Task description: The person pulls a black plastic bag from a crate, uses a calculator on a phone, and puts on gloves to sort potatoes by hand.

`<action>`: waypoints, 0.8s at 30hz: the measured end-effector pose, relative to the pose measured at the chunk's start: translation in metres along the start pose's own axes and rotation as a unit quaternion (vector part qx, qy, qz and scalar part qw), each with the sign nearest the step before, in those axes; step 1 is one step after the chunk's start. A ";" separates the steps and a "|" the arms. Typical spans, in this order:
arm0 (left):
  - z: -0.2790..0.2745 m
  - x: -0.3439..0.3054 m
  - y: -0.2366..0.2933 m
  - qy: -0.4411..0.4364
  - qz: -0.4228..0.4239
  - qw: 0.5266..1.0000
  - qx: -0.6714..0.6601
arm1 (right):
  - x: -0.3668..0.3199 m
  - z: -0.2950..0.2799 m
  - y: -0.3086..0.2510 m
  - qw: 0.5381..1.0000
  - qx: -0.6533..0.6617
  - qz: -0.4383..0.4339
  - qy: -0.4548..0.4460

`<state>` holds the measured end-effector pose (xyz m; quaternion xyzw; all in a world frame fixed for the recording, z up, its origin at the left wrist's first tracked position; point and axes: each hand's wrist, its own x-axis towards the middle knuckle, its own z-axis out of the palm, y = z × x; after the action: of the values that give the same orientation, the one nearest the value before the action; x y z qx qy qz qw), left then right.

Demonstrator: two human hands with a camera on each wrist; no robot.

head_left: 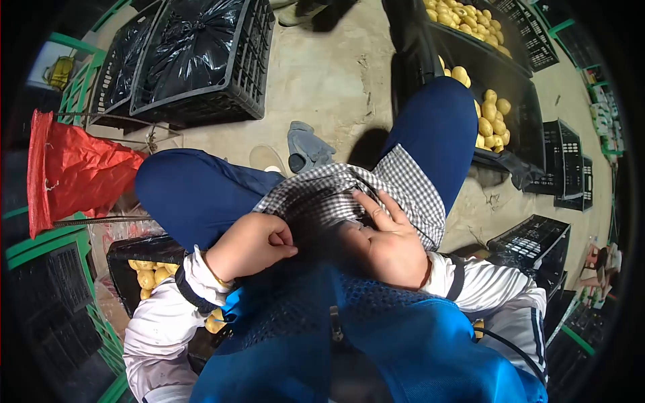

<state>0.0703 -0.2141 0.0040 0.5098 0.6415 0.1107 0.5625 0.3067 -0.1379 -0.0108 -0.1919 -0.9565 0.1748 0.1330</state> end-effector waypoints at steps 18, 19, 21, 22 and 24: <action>0.036 0.038 0.016 0.234 0.188 0.904 0.304 | 0.001 0.011 0.005 0.965 0.205 -0.032 -0.160; 0.038 0.034 0.017 0.261 0.217 0.895 0.289 | 0.005 0.011 -0.002 0.976 0.168 -0.006 -0.138; 0.037 0.027 0.024 0.267 0.225 0.890 0.292 | 0.006 0.031 -0.013 0.989 0.039 0.062 -0.130; 0.037 0.025 0.028 0.273 0.233 0.886 0.294 | 0.007 0.037 -0.019 0.989 0.036 0.059 -0.129; 0.036 0.025 0.029 0.288 0.255 0.875 0.294 | 0.012 0.041 -0.030 0.985 -0.091 0.123 -0.075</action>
<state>0.1200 -0.1970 -0.0027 0.7430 0.6259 0.1986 0.1296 0.2736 -0.1701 -0.0338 -0.3057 -0.9448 0.1159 0.0207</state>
